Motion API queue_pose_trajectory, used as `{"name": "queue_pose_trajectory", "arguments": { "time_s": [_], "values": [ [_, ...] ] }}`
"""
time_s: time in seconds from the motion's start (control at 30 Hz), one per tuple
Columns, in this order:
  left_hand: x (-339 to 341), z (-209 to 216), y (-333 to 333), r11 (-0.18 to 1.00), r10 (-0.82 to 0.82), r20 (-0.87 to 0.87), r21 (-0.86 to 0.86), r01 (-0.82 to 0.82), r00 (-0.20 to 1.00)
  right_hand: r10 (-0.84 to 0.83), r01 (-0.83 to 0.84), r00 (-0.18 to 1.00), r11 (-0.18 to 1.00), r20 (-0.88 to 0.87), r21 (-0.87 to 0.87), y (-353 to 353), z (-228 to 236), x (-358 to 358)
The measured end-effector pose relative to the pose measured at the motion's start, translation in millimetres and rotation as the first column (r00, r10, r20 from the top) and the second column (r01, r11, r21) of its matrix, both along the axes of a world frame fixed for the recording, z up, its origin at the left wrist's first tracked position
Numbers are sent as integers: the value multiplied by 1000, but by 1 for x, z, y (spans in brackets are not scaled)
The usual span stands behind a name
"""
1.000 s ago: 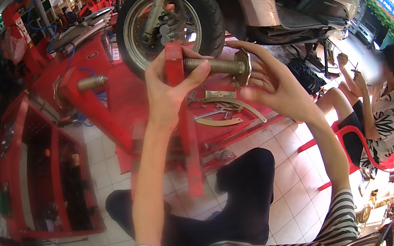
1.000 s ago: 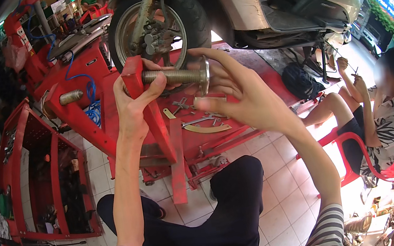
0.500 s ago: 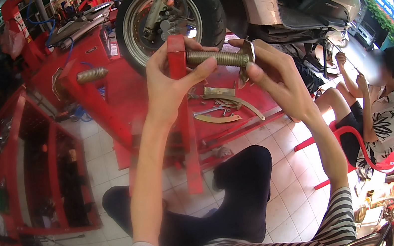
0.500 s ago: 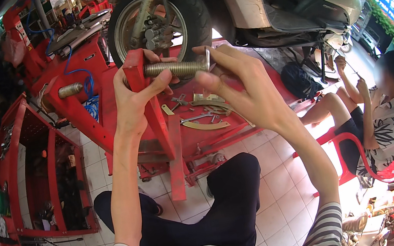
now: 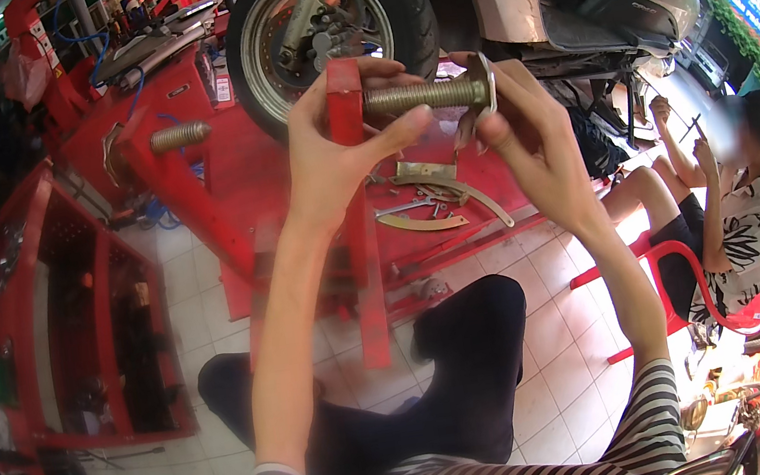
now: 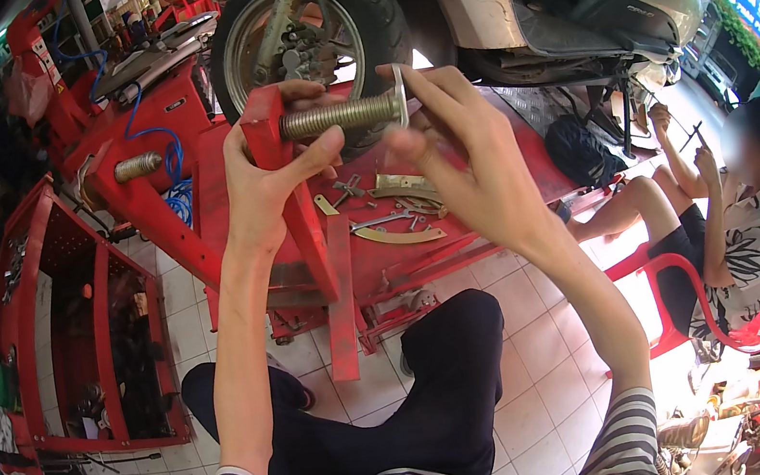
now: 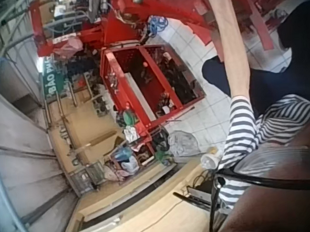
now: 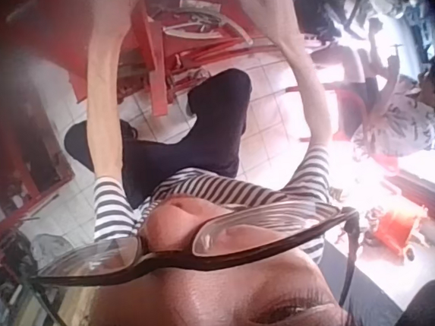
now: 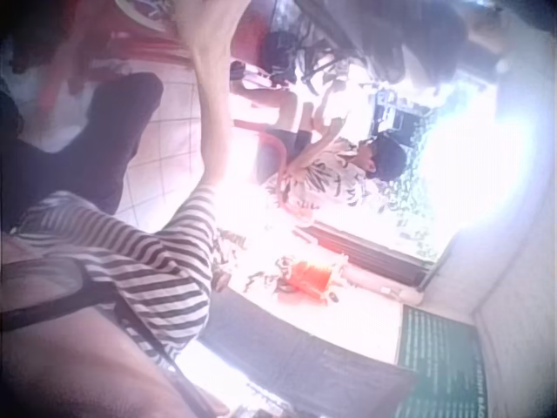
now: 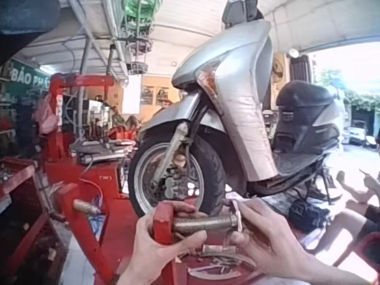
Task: The person picks up a curved metal part and sets it aside, then threads a large metal bolt through a red metal frame and spins a nut onto the bolt by hand.
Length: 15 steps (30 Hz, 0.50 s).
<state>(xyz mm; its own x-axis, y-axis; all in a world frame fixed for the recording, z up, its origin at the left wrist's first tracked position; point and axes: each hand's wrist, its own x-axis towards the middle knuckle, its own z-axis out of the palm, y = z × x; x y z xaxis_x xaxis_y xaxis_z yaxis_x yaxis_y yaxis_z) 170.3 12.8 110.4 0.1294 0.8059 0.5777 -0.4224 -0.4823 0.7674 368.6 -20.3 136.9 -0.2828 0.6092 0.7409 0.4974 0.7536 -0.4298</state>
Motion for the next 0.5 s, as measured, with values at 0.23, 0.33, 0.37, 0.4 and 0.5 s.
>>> {"name": "queue_pose_trajectory", "arguments": {
  "time_s": [0.23,0.33,0.37,0.4,0.5],
  "values": [
    [-3,-3,3,994,-42,29,-95,44,999,38,-104,990,849,-136,-518,-4,15,7],
    [-5,-2,3,995,-41,37,-85,44,998,114,-251,951,826,-286,-504,-3,11,3],
    [-5,-2,3,996,-41,40,-83,45,998,127,-273,942,831,-311,-485,-3,11,1],
    [-5,-4,4,996,-44,45,-81,47,998,135,-273,938,855,-320,-440,-5,10,-1],
    [-2,-7,6,998,-46,18,-48,47,999,146,-249,934,920,-327,-301,-14,4,-4]
  ]
}}
